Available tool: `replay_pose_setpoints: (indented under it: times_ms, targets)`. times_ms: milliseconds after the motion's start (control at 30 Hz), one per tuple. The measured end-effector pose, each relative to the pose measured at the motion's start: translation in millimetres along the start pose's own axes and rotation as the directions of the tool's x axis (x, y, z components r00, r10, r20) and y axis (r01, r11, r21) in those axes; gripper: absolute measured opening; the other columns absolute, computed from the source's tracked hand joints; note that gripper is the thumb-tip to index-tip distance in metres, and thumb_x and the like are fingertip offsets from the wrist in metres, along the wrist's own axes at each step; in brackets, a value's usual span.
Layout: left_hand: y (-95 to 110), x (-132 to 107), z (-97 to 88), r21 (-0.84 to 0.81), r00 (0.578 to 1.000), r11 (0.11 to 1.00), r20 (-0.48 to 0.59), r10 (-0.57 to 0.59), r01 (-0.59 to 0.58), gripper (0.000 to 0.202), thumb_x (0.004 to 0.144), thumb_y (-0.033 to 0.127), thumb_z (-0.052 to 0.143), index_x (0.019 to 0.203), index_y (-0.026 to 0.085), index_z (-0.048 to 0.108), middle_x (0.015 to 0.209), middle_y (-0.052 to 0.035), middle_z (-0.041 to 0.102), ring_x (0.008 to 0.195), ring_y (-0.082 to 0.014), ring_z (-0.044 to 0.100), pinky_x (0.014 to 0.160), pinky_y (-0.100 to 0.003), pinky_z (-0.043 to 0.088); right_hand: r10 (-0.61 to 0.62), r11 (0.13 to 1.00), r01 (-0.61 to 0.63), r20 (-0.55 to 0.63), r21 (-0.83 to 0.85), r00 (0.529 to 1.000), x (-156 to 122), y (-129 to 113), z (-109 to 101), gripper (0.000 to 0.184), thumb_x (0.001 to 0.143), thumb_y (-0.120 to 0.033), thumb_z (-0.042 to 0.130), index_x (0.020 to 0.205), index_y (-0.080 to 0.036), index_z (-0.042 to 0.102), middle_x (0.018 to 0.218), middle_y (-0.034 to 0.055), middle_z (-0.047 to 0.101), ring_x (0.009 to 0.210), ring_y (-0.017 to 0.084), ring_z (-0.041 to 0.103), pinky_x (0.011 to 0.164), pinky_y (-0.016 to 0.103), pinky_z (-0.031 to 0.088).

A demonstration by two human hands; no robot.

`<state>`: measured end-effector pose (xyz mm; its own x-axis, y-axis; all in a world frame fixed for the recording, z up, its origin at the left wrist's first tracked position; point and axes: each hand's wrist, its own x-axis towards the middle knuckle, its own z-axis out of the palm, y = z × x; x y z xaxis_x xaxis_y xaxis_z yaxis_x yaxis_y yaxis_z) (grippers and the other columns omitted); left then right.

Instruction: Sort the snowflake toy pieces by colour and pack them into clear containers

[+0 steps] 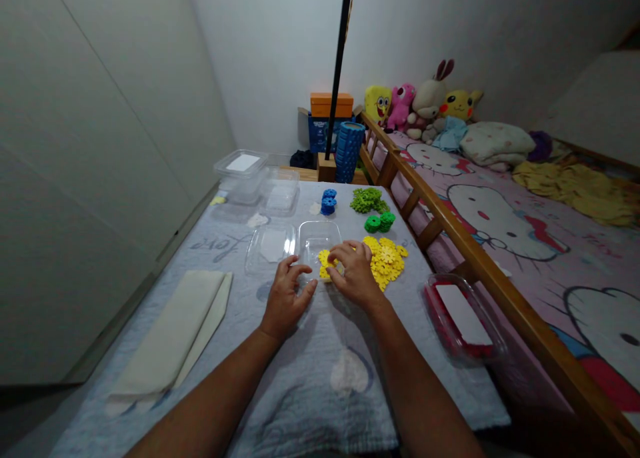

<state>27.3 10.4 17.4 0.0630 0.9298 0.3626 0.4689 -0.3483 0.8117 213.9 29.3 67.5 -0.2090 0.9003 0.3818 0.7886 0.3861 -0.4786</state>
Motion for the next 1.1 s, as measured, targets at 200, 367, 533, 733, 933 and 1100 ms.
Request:
replay_pose_setpoints:
  times_ms: [200, 367, 533, 733, 933, 1100]
  targets:
    - [0, 0, -0.3, -0.003, 1.000, 1.000, 0.001, -0.008, 0.008, 0.020, 0.089, 0.036, 0.064, 0.103, 0.022, 0.068, 0.135, -0.0128, 0.051, 0.125, -0.0285, 0.058, 0.082, -0.036, 0.060, 0.145, 0.989, -0.148, -0.129, -0.014, 0.981, 9, 31, -9, 0.015, 0.091, -0.022, 0.055, 0.092, -0.023, 0.070, 0.113, 0.0062, 0.072, 0.115, 0.025, 0.054, 0.105, 0.040, 0.032]
    - [0, 1, 0.0, -0.004, 1.000, 1.000, 0.000, -0.010, 0.010, 0.020, 0.089, 0.036, 0.063, 0.103, 0.022, 0.068, 0.135, -0.0129, 0.051, 0.124, -0.0288, 0.059, 0.082, -0.036, 0.060, 0.368, 0.890, -0.399, -0.168, -0.221, 0.915, 14, 68, -12, 0.029, 0.087, -0.018, 0.055, 0.111, -0.019, 0.071, 0.122, 0.0099, 0.071, 0.120, 0.029, 0.050, 0.106, 0.043, 0.028]
    - [0, 1, -0.1, -0.016, 1.000, 1.000, 0.013, -0.024, 0.024, 0.021, 0.089, 0.037, 0.063, 0.103, 0.021, 0.068, 0.136, -0.0135, 0.050, 0.124, -0.0288, 0.058, 0.081, -0.036, 0.060, 0.428, 0.841, -0.442, -0.116, -0.311, 0.896, 9, 77, -3, 0.040, 0.086, -0.018, 0.059, 0.125, -0.020, 0.067, 0.131, 0.0088, 0.068, 0.124, 0.031, 0.047, 0.108, 0.045, 0.023]
    - [-2, 0, -0.2, -0.015, 1.000, 1.000, 0.018, -0.017, 0.017, 0.022, 0.090, 0.038, 0.062, 0.104, 0.021, 0.068, 0.136, -0.0133, 0.050, 0.126, -0.0288, 0.057, 0.082, -0.036, 0.059, 0.414, 0.827, -0.432, -0.128, -0.360, 0.901, 6, 77, 0, 0.037, 0.086, -0.018, 0.059, 0.120, -0.025, 0.071, 0.124, 0.0084, 0.069, 0.117, 0.029, 0.050, 0.102, 0.042, 0.027]
    - [-4, 0, 0.5, -0.012, 1.000, 1.000, 0.011, -0.013, 0.013, 0.022, 0.090, 0.037, 0.063, 0.104, 0.022, 0.068, 0.136, -0.0132, 0.050, 0.127, -0.0290, 0.056, 0.082, -0.036, 0.059, 0.372, 0.839, -0.410, -0.173, -0.359, 0.912, 4, 80, 1, 0.019, 0.088, -0.019, 0.059, 0.099, -0.021, 0.075, 0.108, 0.0090, 0.073, 0.111, 0.028, 0.053, 0.099, 0.041, 0.028]
    - [-2, 1, 0.0, -0.007, 1.000, 1.000, 0.006, -0.009, 0.009, 0.021, 0.089, 0.036, 0.063, 0.103, 0.021, 0.068, 0.135, -0.0134, 0.051, 0.126, -0.0292, 0.057, 0.081, -0.036, 0.060, 0.310, 0.860, -0.399, -0.294, -0.319, 0.904, 5, 85, 3, 0.019, 0.093, -0.017, 0.054, 0.089, -0.019, 0.072, 0.099, 0.0083, 0.074, 0.107, 0.026, 0.054, 0.098, 0.041, 0.028]
